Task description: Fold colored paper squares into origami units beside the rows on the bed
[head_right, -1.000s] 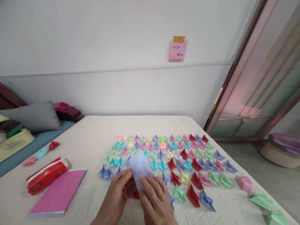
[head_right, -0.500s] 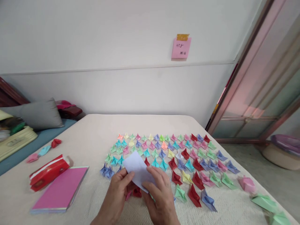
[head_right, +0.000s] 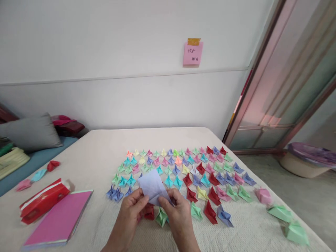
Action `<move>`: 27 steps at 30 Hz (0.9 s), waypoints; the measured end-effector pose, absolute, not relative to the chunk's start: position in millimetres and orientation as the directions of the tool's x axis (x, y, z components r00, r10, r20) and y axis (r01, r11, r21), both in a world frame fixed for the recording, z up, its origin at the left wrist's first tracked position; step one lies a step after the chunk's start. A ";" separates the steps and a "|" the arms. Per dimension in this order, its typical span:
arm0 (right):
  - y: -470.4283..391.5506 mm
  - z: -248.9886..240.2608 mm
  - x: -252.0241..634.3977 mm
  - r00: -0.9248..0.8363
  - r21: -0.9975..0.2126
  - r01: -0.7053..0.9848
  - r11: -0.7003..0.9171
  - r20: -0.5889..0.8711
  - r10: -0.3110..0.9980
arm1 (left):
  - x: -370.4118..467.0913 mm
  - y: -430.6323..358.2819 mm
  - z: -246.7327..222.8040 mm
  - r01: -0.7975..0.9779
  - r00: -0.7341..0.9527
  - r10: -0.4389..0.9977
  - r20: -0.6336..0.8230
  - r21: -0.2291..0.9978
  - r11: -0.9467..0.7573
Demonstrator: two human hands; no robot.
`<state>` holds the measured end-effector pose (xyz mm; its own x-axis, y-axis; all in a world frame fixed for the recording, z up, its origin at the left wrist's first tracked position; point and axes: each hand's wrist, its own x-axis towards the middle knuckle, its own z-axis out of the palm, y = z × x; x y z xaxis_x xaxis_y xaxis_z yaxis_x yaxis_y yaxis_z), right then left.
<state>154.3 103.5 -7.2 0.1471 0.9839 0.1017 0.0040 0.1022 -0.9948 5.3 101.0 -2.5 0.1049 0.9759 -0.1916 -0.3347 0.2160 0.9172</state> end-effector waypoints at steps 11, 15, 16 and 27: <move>104.6 -21.6 151.9 0.129 -0.952 -0.301 0.050 0.011 0.992 | 9.6 103.5 -5.0 -0.373 0.173 0.974 -0.146 0.905 0.202; 103.0 -15.8 150.5 0.091 -0.958 -0.281 0.064 0.039 0.995 | 10.6 101.1 -4.1 -0.383 0.124 0.970 -0.211 0.891 0.243; 102.6 -13.1 149.8 0.073 -0.962 -0.266 0.070 0.053 0.996 | 10.9 100.3 -3.2 -0.426 0.129 0.961 -0.244 0.862 0.275; 101.7 -12.7 153.4 0.090 -0.958 0.160 0.237 0.253 0.963 | 11.8 96.8 3.4 -0.669 0.037 0.942 -0.332 0.692 0.271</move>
<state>153.4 101.7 -12.7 0.0900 0.9632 0.2531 0.1598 0.2369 -0.9583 11.8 96.8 3.4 0.0372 0.9424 -0.3324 -0.6693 0.2705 0.6920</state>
